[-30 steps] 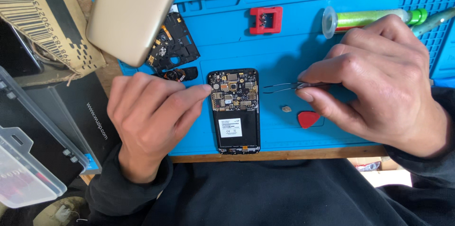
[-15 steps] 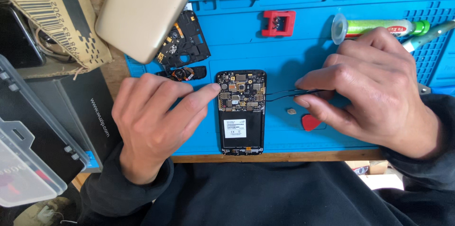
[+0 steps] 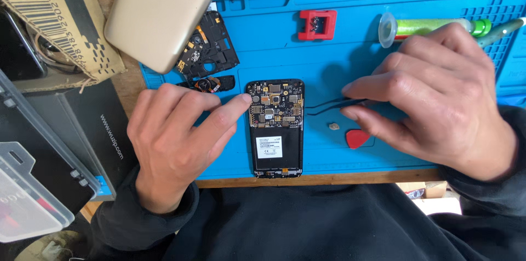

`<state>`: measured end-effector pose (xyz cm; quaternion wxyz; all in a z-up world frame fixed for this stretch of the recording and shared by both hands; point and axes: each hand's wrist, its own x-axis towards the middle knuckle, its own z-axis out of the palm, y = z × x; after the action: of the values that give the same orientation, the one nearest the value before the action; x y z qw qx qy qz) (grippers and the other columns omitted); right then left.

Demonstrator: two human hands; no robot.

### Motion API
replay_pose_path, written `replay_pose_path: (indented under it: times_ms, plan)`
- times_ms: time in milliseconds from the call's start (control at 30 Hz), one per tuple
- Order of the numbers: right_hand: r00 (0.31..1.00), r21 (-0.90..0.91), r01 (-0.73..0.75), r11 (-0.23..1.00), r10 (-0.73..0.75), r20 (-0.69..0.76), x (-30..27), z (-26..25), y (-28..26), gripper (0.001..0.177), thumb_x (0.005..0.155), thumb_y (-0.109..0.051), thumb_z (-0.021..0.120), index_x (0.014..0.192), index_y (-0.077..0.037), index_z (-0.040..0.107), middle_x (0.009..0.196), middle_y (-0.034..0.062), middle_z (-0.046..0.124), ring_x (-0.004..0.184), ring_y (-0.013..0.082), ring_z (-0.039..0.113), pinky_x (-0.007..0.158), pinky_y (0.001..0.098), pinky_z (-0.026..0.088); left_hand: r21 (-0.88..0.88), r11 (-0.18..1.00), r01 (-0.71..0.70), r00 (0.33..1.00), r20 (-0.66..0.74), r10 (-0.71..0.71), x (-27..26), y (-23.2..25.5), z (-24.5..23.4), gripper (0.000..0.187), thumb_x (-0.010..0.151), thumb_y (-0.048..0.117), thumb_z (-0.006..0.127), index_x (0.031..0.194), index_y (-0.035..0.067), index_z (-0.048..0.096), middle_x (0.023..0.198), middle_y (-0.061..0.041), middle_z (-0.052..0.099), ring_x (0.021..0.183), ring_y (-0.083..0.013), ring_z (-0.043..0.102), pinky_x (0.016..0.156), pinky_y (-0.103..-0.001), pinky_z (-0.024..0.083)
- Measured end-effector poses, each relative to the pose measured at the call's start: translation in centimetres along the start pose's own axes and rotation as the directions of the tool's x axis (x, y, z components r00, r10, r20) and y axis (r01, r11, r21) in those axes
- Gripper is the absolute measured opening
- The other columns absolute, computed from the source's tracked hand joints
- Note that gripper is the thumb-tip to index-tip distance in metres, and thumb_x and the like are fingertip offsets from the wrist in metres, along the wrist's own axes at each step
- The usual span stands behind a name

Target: The person cleans a smartphone motherboard with a toothbrush, then uses tweezers and a screwdriver to remove and handle small components on the board. The person also uses a red plastic pry tool to lift parts of the circuitry.

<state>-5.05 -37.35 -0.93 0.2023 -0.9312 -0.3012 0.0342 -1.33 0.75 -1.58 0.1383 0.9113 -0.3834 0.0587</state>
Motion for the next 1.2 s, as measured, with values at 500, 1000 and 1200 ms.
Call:
replay_pose_path:
  times_ms: [500, 1000, 1200]
  plan:
    - [0.998, -0.303, 0.049, 0.952, -0.033, 0.058, -1.6, -1.9, -6.1, 0.023, 0.118, -0.047, 0.082, 0.122, -0.025, 0.079, 0.127, 0.0007, 0.082, 0.111, 0.0283, 0.075, 0.083, 0.0466, 0.049, -0.059, 0.996, -0.059, 0.994, -0.099, 0.053, 1.0, 0.4, -1.2, 0.013, 0.116, 0.012, 0.098, 0.114, 0.023, 0.091, 0.091, 0.001, 0.071, 0.084, -0.0245, 0.056, 0.071, -0.042, 0.041]
    - [0.889, -0.549, -0.434, 0.714, 0.437, -0.136, -13.0, -4.4, -5.2, 0.031, 0.122, -0.052, 0.083, 0.137, -0.025, 0.081, 0.109, 0.0031, 0.064, 0.101, 0.0333, 0.06, 0.082, 0.0471, 0.041, 0.031, 0.998, 0.051, 0.997, -0.053, -0.05, -1.0, 1.4, -1.3, 0.008, 0.12, 0.021, 0.096, 0.124, 0.027, 0.092, 0.109, 0.001, 0.081, 0.105, -0.0306, 0.073, 0.085, -0.046, 0.054]
    - [0.952, -0.601, -0.277, 0.75, 0.298, -0.067, -7.5, -2.0, -5.0, 0.042, 0.123, -0.066, 0.08, 0.132, -0.024, 0.077, 0.1, -0.0032, 0.067, 0.093, 0.026, 0.066, 0.081, 0.0416, 0.045, 0.017, 0.999, 0.039, 0.998, -0.056, -0.038, -0.9, 1.2, -1.7, 0.016, 0.115, 0.023, 0.097, 0.128, 0.024, 0.089, 0.109, -0.001, 0.075, 0.103, -0.033, 0.068, 0.083, -0.047, 0.05]
